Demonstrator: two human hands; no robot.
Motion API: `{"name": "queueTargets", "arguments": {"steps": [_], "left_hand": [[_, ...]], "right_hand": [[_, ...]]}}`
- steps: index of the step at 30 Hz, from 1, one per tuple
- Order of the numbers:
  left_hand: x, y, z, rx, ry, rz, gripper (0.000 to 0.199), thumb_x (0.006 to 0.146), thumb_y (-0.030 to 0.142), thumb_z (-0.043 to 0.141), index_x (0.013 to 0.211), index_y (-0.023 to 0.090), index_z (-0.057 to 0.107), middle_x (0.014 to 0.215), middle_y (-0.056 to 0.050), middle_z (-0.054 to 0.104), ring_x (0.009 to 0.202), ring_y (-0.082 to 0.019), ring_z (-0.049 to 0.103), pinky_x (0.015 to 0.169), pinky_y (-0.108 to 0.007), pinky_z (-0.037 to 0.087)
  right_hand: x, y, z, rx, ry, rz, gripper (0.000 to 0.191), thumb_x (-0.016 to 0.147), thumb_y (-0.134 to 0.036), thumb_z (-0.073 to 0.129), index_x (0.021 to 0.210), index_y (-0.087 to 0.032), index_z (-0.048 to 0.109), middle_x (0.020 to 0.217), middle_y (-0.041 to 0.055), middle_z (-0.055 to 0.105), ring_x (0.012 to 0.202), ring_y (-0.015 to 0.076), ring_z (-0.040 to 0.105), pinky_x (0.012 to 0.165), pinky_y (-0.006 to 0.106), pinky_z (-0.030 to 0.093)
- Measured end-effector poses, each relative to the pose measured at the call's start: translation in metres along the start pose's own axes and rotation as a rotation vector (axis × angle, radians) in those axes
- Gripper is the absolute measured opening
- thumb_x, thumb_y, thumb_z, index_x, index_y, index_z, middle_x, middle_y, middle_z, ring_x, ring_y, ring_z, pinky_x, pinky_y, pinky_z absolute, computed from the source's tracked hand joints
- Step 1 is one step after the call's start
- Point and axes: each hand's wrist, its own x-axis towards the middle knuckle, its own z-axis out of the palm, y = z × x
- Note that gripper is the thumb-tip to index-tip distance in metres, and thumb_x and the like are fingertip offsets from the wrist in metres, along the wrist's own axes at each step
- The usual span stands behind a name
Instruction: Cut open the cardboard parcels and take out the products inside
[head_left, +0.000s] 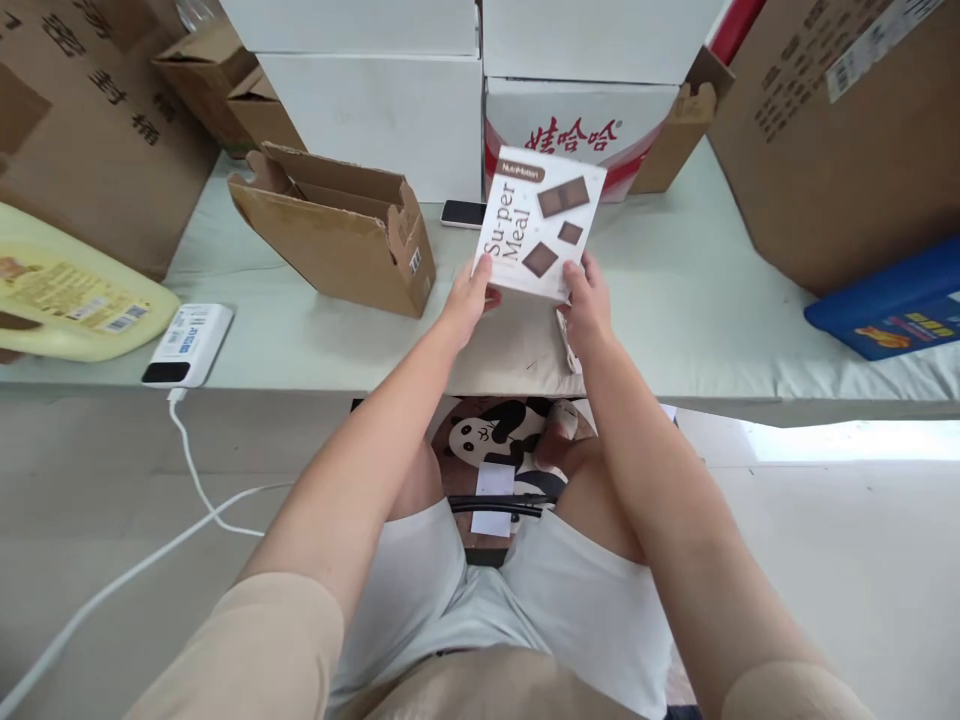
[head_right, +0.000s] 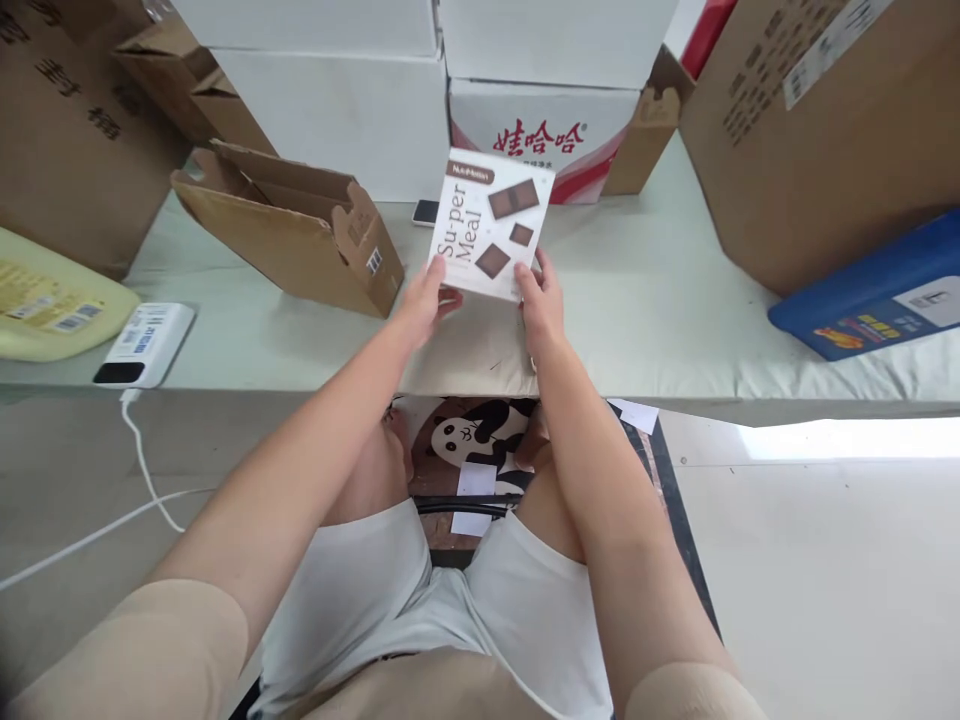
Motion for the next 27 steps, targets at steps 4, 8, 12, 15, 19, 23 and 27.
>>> {"name": "queueTargets", "arguments": {"steps": [4,8,12,15,19,23,27], "left_hand": [[0.013,0.011,0.005,-0.020,0.017,0.086,0.047,0.106,0.054,0.040,0.139,0.025,0.055,0.125,-0.008,0.069,0.090,-0.015,0.070,0.090,-0.030,0.057],[0.004,0.007,-0.001,0.027,0.008,0.104,0.047,0.106,0.053,0.038,0.140,0.026,0.057,0.125,-0.007,0.071,0.092,-0.018,0.072,0.090,-0.035,0.058],[-0.016,-0.013,-0.019,0.173,-0.057,0.065,0.048,0.102,0.051,0.045,0.143,0.029,0.057,0.126,-0.008,0.074,0.111,-0.025,0.072,0.102,-0.045,0.054],[-0.025,-0.031,-0.034,0.312,-0.021,0.107,0.048,0.094,0.048,0.057,0.135,0.025,0.064,0.122,-0.010,0.076,0.123,-0.029,0.067,0.113,-0.049,0.046],[-0.024,-0.043,-0.043,0.444,-0.069,0.194,0.042,0.091,0.047,0.053,0.121,0.022,0.070,0.123,-0.012,0.075,0.118,-0.030,0.069,0.107,-0.049,0.051],[-0.024,-0.041,-0.041,0.490,-0.130,0.244,0.032,0.083,0.043,0.062,0.104,0.021,0.073,0.114,-0.011,0.075,0.115,-0.032,0.067,0.110,-0.054,0.047],[-0.027,-0.039,-0.035,0.785,-0.258,0.310,0.029,0.086,0.035,0.059,0.107,0.020,0.073,0.121,-0.011,0.072,0.122,-0.033,0.063,0.114,-0.058,0.042]], "right_hand": [[0.001,-0.006,0.011,-0.051,-0.042,-0.085,0.084,0.085,-0.070,0.056,0.159,-0.040,0.027,0.154,0.0053,0.051,0.139,0.0270,0.053,0.106,0.049,0.051],[-0.006,-0.002,0.008,-0.180,-0.067,-0.134,0.082,0.093,-0.068,0.043,0.163,-0.035,0.017,0.155,0.0092,0.049,0.135,0.0241,0.057,0.103,0.043,0.055],[0.001,0.009,-0.030,-0.233,0.187,-0.124,0.075,0.096,-0.069,0.032,0.162,-0.035,0.022,0.151,0.0099,0.052,0.128,0.0237,0.062,0.092,0.038,0.060],[0.009,0.009,-0.077,-0.390,0.460,-0.001,0.069,0.098,-0.059,0.022,0.160,-0.028,0.031,0.147,0.0121,0.055,0.128,0.0224,0.063,0.087,0.036,0.062],[0.004,0.003,-0.127,-0.708,0.720,0.092,0.074,0.092,-0.052,0.042,0.159,-0.020,0.038,0.155,0.0192,0.045,0.146,0.0319,0.045,0.111,0.052,0.050],[-0.004,0.006,-0.133,-0.996,0.771,0.090,0.072,0.086,-0.042,0.055,0.154,-0.021,0.049,0.163,0.0212,0.027,0.148,0.0386,0.038,0.121,0.058,0.033],[0.015,0.014,-0.126,-1.228,0.598,0.106,0.074,0.089,-0.041,0.050,0.160,-0.022,0.039,0.164,0.0230,0.023,0.135,0.0384,0.053,0.112,0.059,0.043]]}}
